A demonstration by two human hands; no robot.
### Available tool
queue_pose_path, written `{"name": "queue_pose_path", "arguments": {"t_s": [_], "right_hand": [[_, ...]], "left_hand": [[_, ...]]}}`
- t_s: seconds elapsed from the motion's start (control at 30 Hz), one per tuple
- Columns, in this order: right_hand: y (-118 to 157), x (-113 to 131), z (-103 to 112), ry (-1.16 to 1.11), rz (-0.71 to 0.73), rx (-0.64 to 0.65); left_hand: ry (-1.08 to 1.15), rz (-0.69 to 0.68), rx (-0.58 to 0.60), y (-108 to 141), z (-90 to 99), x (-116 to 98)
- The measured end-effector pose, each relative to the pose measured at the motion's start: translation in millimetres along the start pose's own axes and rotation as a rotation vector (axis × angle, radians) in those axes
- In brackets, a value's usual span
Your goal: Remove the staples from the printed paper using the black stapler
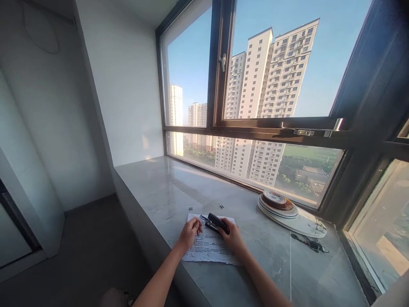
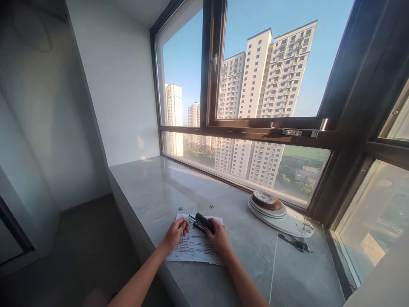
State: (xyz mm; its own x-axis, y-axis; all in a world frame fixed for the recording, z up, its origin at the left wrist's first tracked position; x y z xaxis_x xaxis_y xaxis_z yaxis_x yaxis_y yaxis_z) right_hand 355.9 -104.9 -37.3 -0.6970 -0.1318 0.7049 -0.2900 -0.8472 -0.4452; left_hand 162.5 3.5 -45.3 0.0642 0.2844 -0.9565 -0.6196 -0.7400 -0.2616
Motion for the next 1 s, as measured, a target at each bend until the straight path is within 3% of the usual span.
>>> {"name": "queue_pose_path", "arguments": {"t_s": [0.17, 0.37, 0.57, 0.73, 0.87, 1.0], "right_hand": [[-3, -4, -2, -0.022, 0.021, -0.017], [-4, -9, -5, -0.005, 0.031, -0.016], [-4, -7, -3, -0.001, 0.022, -0.032], [-4, -1, -1, 0.006, 0.005, -0.019], [-3, 1, 1, -0.01, 0.009, -0.036], [-4, 3, 2, 0.001, 0.018, -0.043]], "left_hand": [[-0.017, -0.007, -0.037, 0, 0.7, -1], [-0.095, 0.003, -0.185, -5, 8.2, 5], [-0.351, 0.016, -0.392, -64, 52.3, -17], [-0.539, 0.04, -0.282, -103, 68.1, -29], [-0.635, 0.053, -0.155, -98, 66.6, -20], [-0.704, 0.02, -0.119, -82, 67.4, -10]]}}
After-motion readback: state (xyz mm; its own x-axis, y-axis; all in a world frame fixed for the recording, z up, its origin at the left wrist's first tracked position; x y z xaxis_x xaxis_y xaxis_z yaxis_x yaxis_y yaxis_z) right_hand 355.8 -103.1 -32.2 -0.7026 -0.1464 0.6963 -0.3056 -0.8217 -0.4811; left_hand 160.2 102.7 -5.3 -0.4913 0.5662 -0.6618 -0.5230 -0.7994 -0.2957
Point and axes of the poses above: each hand's wrist, its own y-axis away from the middle knuckle, its own z-axis out of the back of the hand, x = y × z, the point moved 3 cm from there along -y, towards the middle knuckle, and after that the axes turned 1 degree about z, right-handed, at the moved point
